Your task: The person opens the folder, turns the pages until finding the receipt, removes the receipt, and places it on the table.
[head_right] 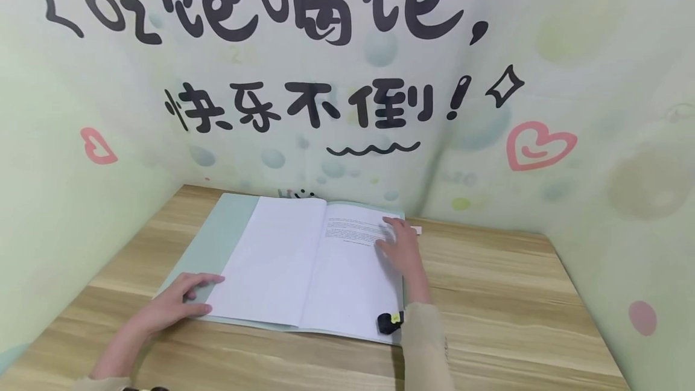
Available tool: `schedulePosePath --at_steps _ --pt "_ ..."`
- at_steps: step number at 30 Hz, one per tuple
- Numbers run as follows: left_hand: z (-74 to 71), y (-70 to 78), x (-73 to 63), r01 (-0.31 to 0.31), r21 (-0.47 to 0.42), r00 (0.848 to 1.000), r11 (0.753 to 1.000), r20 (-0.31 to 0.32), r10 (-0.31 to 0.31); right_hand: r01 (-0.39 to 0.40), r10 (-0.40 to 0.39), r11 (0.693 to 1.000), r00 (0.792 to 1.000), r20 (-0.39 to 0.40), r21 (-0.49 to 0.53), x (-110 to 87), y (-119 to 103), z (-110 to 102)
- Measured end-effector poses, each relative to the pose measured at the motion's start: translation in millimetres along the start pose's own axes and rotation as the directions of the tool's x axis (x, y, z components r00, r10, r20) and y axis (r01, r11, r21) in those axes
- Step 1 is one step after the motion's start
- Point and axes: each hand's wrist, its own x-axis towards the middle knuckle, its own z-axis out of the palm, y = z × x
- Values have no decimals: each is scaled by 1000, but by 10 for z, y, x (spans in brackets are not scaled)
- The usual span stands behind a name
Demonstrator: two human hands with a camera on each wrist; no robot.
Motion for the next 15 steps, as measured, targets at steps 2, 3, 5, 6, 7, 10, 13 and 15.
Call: schedulePosePath --at_steps 2,3,5,6,7,10,13,15 --pt "-1 1 2 -4 -5 1000 1000 1 4 -35 35 999 999 8 -3 -28 67 -46" --pt "-2 1 1 -5 -8 1000 1000 0 5 -57 57 998 998 15 2 -39 96 -67" --pt "-4 1 2 -10 -11 1000 1000 0 10 -94 94 996 995 32 9 -60 143 -99" --pt "-5 1 3 -13 -12 1000 1000 -2 13 -113 112 993 993 38 21 -67 160 -111" --pt "-7 1 3 -16 -12 1000 1000 -6 16 -129 127 991 991 43 30 -72 177 -120" --pt "-11 2 5 -17 -15 1000 1000 -8 17 -155 153 987 986 63 35 -69 244 -128" --pt "-12 5 8 -17 -20 1000 1000 -3 17 -167 163 986 982 94 31 -51 303 -136" --pt "-10 7 9 -15 -22 1000 1000 4 16 -164 160 986 980 118 33 -31 339 -150"
